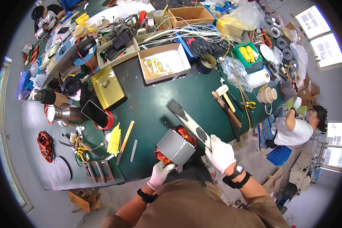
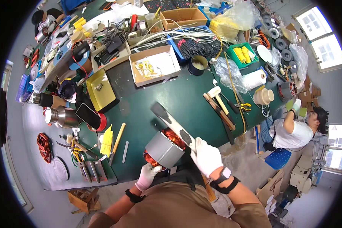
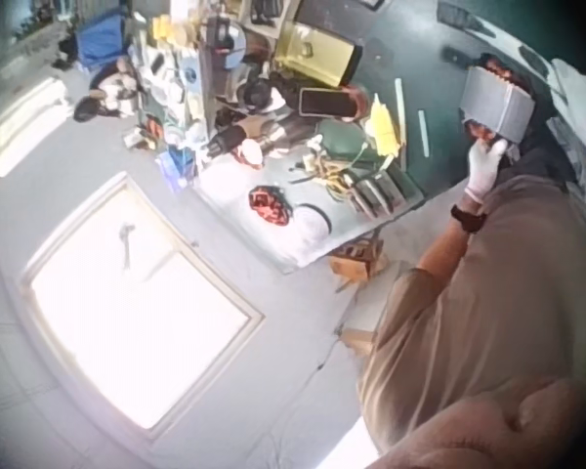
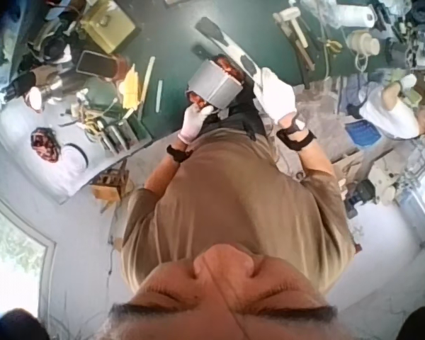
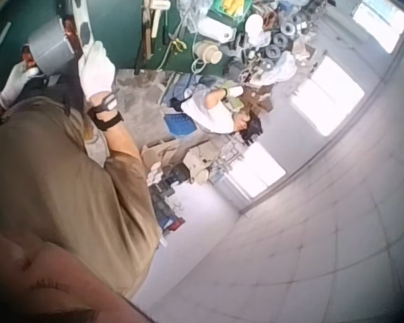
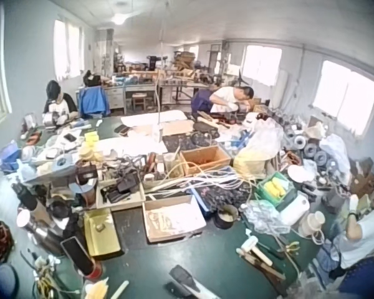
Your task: Manually assemble and secure copper windings within a motor stator using tools and hardware.
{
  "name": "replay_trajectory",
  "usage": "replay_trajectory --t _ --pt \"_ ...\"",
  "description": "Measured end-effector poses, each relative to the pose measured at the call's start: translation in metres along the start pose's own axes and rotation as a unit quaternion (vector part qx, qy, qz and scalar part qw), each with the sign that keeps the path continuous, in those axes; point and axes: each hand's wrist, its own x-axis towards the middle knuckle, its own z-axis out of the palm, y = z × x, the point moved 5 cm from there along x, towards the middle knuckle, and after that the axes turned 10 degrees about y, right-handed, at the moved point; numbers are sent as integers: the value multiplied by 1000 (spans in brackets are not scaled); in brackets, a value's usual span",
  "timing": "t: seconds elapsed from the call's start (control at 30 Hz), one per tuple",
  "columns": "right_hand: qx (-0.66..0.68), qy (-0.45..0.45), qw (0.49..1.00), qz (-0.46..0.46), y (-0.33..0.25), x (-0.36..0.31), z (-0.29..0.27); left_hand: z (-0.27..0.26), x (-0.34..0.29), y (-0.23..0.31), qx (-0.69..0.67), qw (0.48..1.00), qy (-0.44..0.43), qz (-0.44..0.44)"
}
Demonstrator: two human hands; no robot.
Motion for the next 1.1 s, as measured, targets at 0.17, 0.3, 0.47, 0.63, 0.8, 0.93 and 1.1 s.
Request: replay_trajectory --t 0.17,0.3,0.47,0.63,0.8,0.93,1.1 --pt "12 -87 996 -8 0 -17 45 -13 8 7 -42 999 20 9" --pt "57 -12 998 -1 -24 15 -1 -22 15 26 -60 997 52 -7" --pt "64 -68 995 22 -7 -5 63 -38 23 50 -85 992 90 -13" --pt "170 101 978 73 -25 27 18 -50 32 66 -174 978 119 -8" --pt "92 26 995 -14 -25 20 89 -40 29 74 -138 982 110 75" --pt "120 57 991 3 -56 45 56 -39 39 68 -170 971 129 105" --pt "111 37 993 31 -51 57 105 -60 56 55 -179 962 164 124"
